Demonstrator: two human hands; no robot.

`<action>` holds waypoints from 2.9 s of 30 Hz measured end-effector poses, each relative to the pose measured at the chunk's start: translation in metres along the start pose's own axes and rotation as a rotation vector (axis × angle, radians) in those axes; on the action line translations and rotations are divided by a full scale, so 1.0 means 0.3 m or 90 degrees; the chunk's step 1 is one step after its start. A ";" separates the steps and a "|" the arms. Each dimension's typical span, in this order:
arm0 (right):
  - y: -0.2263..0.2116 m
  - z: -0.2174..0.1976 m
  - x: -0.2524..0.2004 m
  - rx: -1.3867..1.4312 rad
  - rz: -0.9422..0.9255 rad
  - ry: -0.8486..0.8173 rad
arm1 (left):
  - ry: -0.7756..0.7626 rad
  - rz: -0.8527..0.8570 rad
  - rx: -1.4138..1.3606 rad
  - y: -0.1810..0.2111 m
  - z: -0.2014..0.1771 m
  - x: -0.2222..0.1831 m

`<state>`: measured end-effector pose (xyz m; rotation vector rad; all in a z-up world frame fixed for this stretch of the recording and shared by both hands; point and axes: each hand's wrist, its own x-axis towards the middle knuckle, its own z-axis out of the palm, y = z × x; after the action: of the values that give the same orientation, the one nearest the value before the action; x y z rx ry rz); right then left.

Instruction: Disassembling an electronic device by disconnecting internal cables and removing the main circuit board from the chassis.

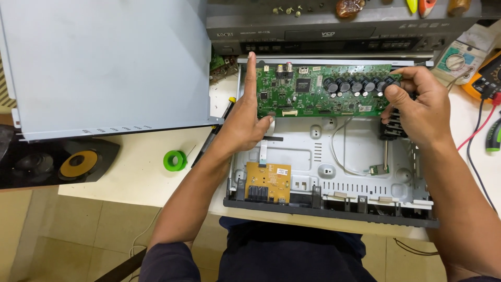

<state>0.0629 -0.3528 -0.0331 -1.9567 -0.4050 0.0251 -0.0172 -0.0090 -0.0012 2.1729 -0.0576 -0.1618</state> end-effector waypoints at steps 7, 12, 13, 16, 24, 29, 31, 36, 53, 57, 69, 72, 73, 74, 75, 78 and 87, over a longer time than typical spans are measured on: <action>0.013 -0.001 0.003 0.020 0.007 0.001 | -0.001 -0.063 -0.024 0.017 -0.009 -0.008; -0.025 0.012 0.007 0.009 0.005 -0.027 | 0.159 -0.029 -0.349 -0.018 0.011 0.010; -0.038 0.015 0.007 0.006 0.007 -0.028 | 0.158 -0.030 -0.351 -0.040 0.032 0.034; -0.109 0.021 0.014 -0.048 0.041 -0.024 | 0.230 -0.067 -0.419 -0.104 0.082 0.095; -0.195 0.004 -0.082 -0.543 -0.332 0.076 | 0.294 0.022 -0.504 -0.170 0.113 0.116; -0.484 0.231 -0.051 -0.265 0.162 -0.371 | 0.330 0.076 -0.535 -0.223 0.126 0.132; -0.510 0.306 -0.037 -0.179 0.221 -0.402 | 0.340 0.104 -0.516 -0.239 0.134 0.130; -0.378 0.477 -0.039 0.170 0.366 -0.324 | 0.357 0.103 -0.507 -0.165 0.114 0.097; -0.294 0.625 -0.048 0.378 0.335 -0.213 | 0.372 0.120 -0.523 -0.197 0.128 0.107; -0.315 0.625 -0.072 0.361 0.295 -0.187 | 0.368 0.112 -0.528 -0.183 0.131 0.100; -0.316 0.667 -0.089 0.366 0.300 -0.110 | 0.367 0.122 -0.500 -0.157 0.115 0.076; -0.315 0.667 -0.090 0.369 0.315 -0.106 | 0.379 0.120 -0.493 -0.150 0.123 0.068; -0.314 0.669 -0.090 0.369 0.315 -0.107 | 0.379 0.119 -0.493 -0.146 0.125 0.066; -0.312 0.670 -0.089 0.375 0.316 -0.102 | 0.385 0.121 -0.501 -0.140 0.126 0.065; -0.311 0.671 -0.089 0.381 0.316 -0.098 | 0.391 0.122 -0.509 -0.135 0.127 0.064; -0.297 0.673 -0.088 0.376 0.317 -0.094 | 0.395 0.121 -0.505 -0.152 0.134 0.071; -0.307 0.662 -0.094 0.353 0.277 -0.137 | 0.466 0.180 -0.541 -0.189 0.113 0.091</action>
<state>-0.0286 -0.1519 -0.0376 -1.4582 -0.0835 0.5720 0.0041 -0.0069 -0.0693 1.2497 0.1057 0.6601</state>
